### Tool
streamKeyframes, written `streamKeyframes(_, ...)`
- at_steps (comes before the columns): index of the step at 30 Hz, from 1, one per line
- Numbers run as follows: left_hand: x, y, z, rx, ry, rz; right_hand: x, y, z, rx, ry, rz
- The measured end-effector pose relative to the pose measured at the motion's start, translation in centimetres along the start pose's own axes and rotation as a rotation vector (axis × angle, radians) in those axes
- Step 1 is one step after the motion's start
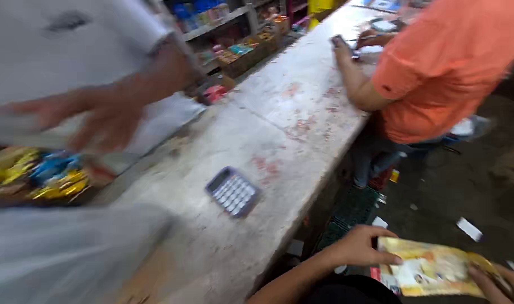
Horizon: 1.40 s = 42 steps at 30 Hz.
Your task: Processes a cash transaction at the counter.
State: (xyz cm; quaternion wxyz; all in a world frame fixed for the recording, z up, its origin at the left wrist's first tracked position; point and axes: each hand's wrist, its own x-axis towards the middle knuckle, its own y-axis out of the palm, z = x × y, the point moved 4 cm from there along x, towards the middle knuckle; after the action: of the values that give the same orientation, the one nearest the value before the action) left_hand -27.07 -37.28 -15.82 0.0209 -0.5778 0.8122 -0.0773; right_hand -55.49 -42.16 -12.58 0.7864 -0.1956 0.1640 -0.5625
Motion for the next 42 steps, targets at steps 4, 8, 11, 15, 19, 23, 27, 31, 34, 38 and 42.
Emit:
streamKeyframes(4,3.6,3.0,2.4,-0.264,-0.103,0.001,-1.5,-0.6,-7.4,0.083,-0.109,-0.351)
streamKeyframes(8,6.9,5.2,1.6,-0.289,-0.122,-0.023,-1.7,-2.6,-8.5,0.185,-0.046,-0.481)
streamKeyframes(11,9.0,6.5,1.8,-0.317,-0.158,-0.001,-2.1,-4.1,-10.2,0.217,-0.005,-0.518)
streamKeyframes(15,12.6,7.9,2.6,-0.296,-0.167,0.033,-1.6,-5.7,-12.2,0.259,0.04,-0.515)
streamKeyframes(19,18.0,9.8,2.9,-0.365,-0.108,0.138,0.5,-9.3,-13.9,0.213,0.07,-0.558)
streamKeyframes(23,24.9,11.1,3.1,-0.354,-0.081,0.18,4.7,-14.2,-14.9,0.178,0.109,-0.597)
streamKeyframes(27,32.6,11.7,2.1,-0.324,-0.075,0.223,8.5,-19.1,-15.9,0.126,0.121,-0.577)
streamKeyframes(31,40.6,13.5,2.5,-0.34,-0.076,0.286,10.9,-24.3,-18.4,0.056,0.117,-0.614)
streamKeyframes(34,46.6,14.8,3.4,-0.332,-0.133,0.211,11.5,-30.5,-21.5,0.012,0.193,-0.787)
streamKeyframes(38,55.5,15.7,5.4,-0.215,-0.2,0.045,11.1,-42.5,-25.5,0.076,0.272,-1.101)
streamKeyframes(42,65.1,17.0,8.4,-0.145,-0.311,-0.083,13.5,-53.2,-32.1,0.153,0.238,-1.294)
